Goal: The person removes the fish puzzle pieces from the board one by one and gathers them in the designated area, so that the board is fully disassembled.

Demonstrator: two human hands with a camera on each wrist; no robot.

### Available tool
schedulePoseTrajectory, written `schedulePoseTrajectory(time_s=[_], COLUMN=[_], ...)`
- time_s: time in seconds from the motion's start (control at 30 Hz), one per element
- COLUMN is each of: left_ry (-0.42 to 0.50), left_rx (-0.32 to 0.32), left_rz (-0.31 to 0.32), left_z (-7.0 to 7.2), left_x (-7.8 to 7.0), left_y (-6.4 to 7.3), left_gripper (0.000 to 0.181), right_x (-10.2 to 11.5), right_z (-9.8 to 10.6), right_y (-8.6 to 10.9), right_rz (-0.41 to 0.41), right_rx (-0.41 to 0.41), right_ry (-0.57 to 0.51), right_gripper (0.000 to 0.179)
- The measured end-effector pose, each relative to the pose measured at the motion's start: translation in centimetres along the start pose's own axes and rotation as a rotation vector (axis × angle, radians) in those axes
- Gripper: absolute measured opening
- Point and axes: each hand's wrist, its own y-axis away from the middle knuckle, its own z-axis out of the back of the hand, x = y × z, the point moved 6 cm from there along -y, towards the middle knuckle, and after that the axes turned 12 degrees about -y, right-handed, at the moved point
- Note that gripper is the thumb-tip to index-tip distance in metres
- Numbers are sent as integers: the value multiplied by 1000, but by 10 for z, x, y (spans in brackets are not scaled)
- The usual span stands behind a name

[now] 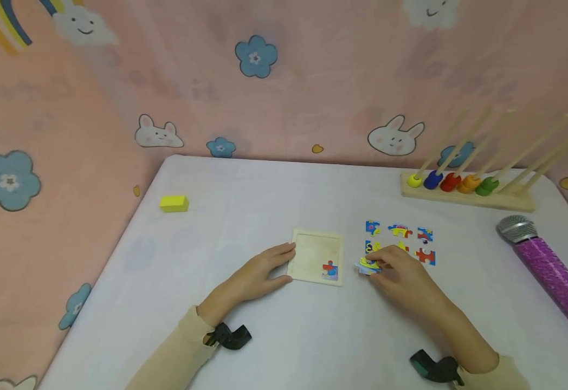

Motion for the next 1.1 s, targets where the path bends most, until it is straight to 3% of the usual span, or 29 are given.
schedulePoseTrajectory(time_s=[0.27, 0.43, 0.8, 1.1], left_ry=[-10, 2, -1, 0], left_rx=[-9, -9, -8, -20], left_rz=[-8, -11, -5, -18], left_z=[1, 2, 3, 2], left_x=[0, -1, 1, 1], left_y=[1, 2, 3, 3], left_gripper=[59, 59, 59, 60], right_x=[-33, -45, -48, -51], right_z=[28, 33, 29, 29], right_y=[24, 32, 31, 32], right_rz=[53, 61, 117, 78], right_rx=[-69, -104, -123, -117], right_ry=[17, -1, 2, 19], right_gripper=[33, 32, 33, 32])
